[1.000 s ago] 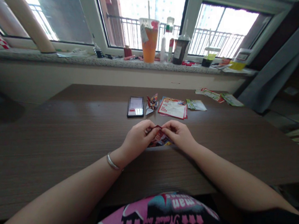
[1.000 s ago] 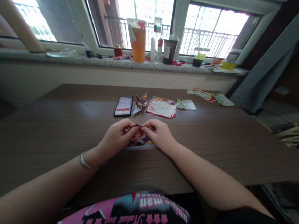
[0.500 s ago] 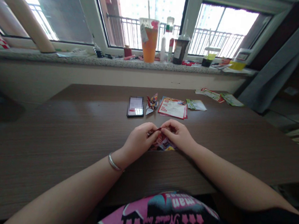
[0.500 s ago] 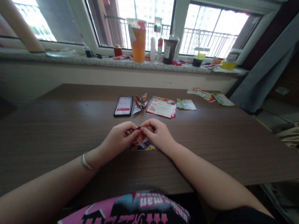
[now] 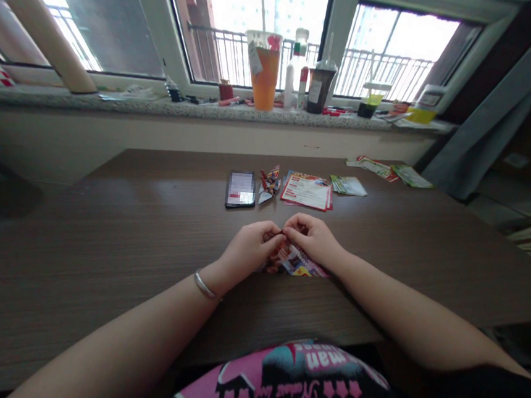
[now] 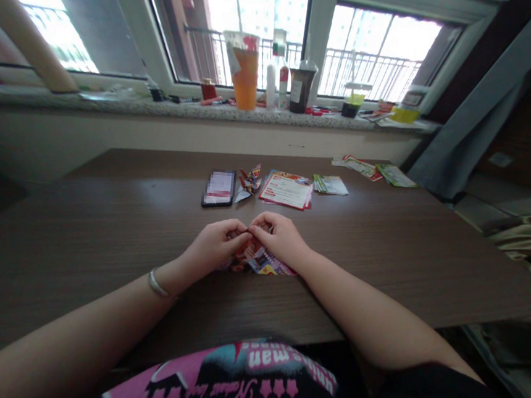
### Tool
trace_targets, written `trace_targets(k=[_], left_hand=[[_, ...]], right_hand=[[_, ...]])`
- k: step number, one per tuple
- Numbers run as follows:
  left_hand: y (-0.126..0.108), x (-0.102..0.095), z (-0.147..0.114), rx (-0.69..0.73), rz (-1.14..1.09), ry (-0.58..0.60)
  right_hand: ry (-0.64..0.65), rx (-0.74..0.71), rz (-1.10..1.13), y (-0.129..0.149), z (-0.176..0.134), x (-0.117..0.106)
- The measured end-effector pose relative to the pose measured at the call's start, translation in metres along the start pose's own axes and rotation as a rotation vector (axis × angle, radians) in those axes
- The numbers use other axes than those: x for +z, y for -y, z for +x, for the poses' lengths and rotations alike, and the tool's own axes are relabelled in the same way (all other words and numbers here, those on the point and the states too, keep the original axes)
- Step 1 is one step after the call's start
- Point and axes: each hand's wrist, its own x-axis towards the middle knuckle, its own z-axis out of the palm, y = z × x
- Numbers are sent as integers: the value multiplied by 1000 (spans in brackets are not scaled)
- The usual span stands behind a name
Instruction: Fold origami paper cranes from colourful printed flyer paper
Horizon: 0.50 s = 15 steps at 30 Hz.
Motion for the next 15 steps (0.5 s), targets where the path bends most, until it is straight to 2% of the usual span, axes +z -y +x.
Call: trace_targets(k=[10, 15], left_hand=[[6, 0, 4, 11, 151, 24], [7, 3, 2, -7, 302, 1]], right_hand=[[28, -5, -113, 2, 2, 0], [17, 107, -176, -7, 8, 0]])
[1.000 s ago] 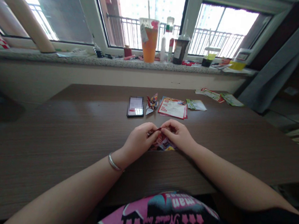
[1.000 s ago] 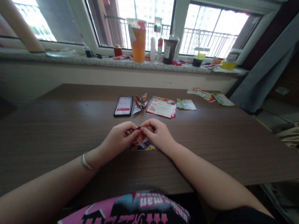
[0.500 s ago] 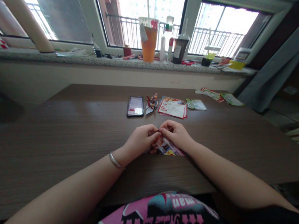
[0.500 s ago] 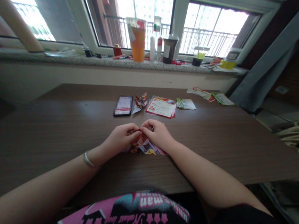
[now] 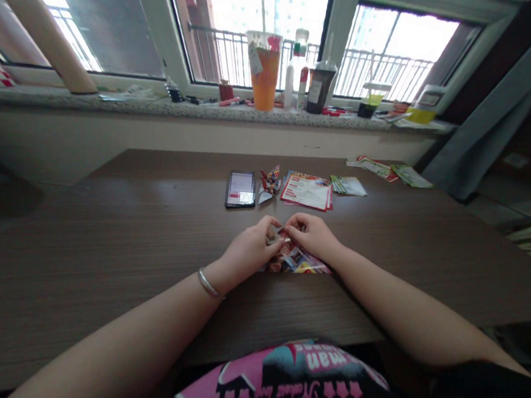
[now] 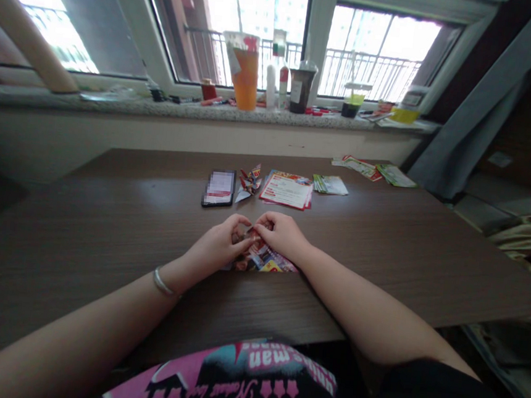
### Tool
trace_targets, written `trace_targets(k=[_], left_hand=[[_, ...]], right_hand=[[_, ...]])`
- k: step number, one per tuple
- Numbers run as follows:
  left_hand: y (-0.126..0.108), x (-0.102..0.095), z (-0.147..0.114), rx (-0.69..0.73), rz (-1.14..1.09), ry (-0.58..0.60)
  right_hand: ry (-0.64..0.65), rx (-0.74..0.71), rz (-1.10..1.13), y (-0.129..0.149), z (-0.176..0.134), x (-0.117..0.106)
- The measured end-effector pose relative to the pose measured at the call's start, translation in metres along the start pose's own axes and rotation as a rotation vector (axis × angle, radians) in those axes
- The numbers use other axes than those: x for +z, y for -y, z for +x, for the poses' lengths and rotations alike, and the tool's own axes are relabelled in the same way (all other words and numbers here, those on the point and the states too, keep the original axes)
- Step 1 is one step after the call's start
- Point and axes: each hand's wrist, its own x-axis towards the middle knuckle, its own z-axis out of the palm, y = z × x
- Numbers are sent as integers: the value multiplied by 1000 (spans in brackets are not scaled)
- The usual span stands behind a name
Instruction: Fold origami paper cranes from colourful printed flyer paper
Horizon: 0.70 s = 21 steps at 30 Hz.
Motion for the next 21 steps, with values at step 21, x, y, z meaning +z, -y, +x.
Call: trace_targets(k=[21], left_hand=[[-2, 4, 5, 536, 380, 94]], right_hand=[[0, 31, -289, -35, 27, -1]])
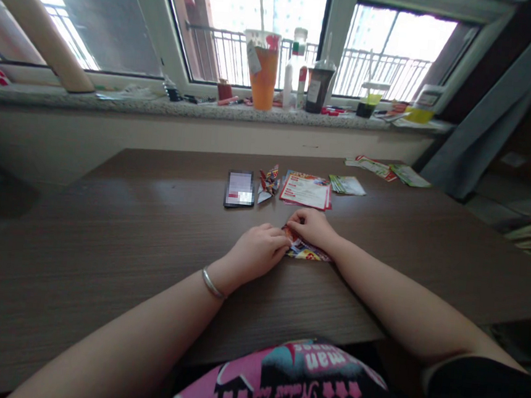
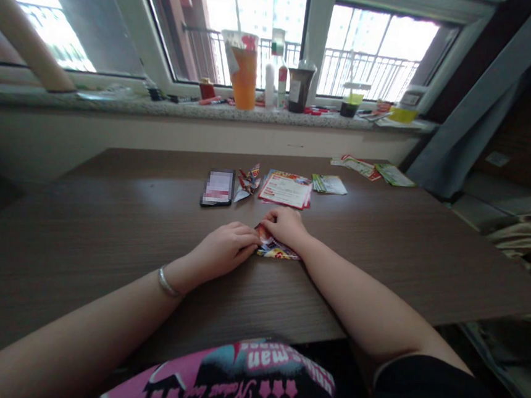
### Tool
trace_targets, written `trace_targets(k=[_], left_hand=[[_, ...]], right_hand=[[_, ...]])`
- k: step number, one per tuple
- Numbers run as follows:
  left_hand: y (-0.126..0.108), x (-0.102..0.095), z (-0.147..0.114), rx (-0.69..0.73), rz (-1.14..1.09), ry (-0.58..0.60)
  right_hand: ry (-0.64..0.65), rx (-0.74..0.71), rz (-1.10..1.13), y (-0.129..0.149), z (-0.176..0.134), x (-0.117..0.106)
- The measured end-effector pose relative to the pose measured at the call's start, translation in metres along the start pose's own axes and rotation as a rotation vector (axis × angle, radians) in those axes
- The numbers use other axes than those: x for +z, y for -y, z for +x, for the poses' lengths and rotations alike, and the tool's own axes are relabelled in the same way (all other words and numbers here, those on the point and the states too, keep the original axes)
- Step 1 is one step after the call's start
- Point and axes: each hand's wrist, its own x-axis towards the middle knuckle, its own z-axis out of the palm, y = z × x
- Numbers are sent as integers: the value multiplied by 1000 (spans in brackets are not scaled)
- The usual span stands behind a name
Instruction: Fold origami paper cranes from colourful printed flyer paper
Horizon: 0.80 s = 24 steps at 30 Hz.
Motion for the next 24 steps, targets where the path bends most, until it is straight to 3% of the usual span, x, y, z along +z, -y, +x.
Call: trace_targets(k=[24], left_hand=[[-6, -12, -5, 39, 60, 140]], right_hand=[[-71, 11, 5, -17, 13, 4]])
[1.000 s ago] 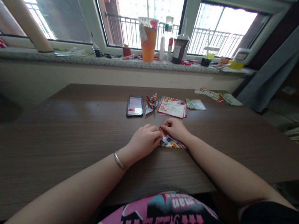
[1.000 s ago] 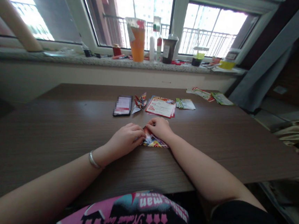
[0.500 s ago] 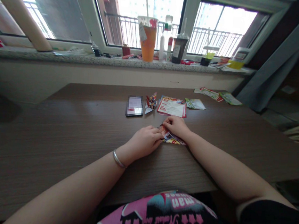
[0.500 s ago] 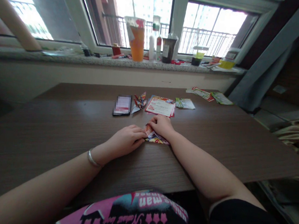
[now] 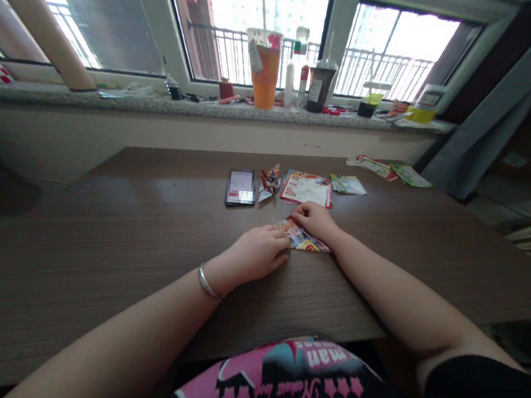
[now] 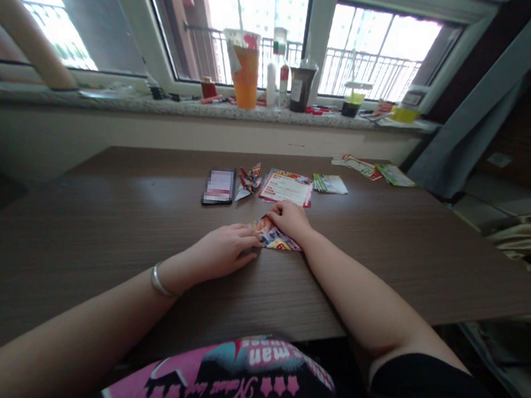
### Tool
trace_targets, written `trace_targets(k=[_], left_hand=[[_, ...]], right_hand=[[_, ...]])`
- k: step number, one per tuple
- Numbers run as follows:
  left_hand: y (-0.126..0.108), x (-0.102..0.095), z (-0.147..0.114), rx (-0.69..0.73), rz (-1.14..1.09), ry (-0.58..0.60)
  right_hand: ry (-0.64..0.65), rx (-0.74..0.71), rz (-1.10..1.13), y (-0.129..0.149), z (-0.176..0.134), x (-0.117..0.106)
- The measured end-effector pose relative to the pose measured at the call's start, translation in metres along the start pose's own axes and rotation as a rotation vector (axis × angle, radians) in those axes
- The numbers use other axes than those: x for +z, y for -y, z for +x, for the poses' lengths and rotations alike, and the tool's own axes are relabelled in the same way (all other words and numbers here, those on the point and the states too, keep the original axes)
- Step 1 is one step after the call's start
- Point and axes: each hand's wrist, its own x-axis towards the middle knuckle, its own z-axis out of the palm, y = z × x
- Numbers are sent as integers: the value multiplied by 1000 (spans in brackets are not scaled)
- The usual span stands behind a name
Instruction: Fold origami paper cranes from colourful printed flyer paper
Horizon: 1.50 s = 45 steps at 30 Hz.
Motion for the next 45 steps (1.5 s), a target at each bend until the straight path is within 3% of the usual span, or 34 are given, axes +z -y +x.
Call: trace_targets(k=[7, 16, 23, 26, 30, 33, 38, 45], left_hand=[[2, -2, -1, 35, 9, 37], [-2, -3, -8, -41, 15, 85], [3, -5, -6, -19, -37, 78], [4, -4, -6, -18, -42, 73], [5, -2, -7, -12, -38, 64], [7, 1, -8, -8, -25, 63], [10, 3, -8, 21, -7, 33], [10, 5, -6, 23, 30, -25]], right_hand=[[-4, 2, -13, 1, 0, 0], [3, 13, 29, -1, 1, 1], [21, 80, 239, -1, -4, -11], [161, -2, 212, -2, -12, -28], [288, -349, 100, 2, -26, -50], [345, -496, 9, 9, -34, -56], [391, -539, -123, 15, -39, -50], [341, -541, -241, 20, -38, -48]])
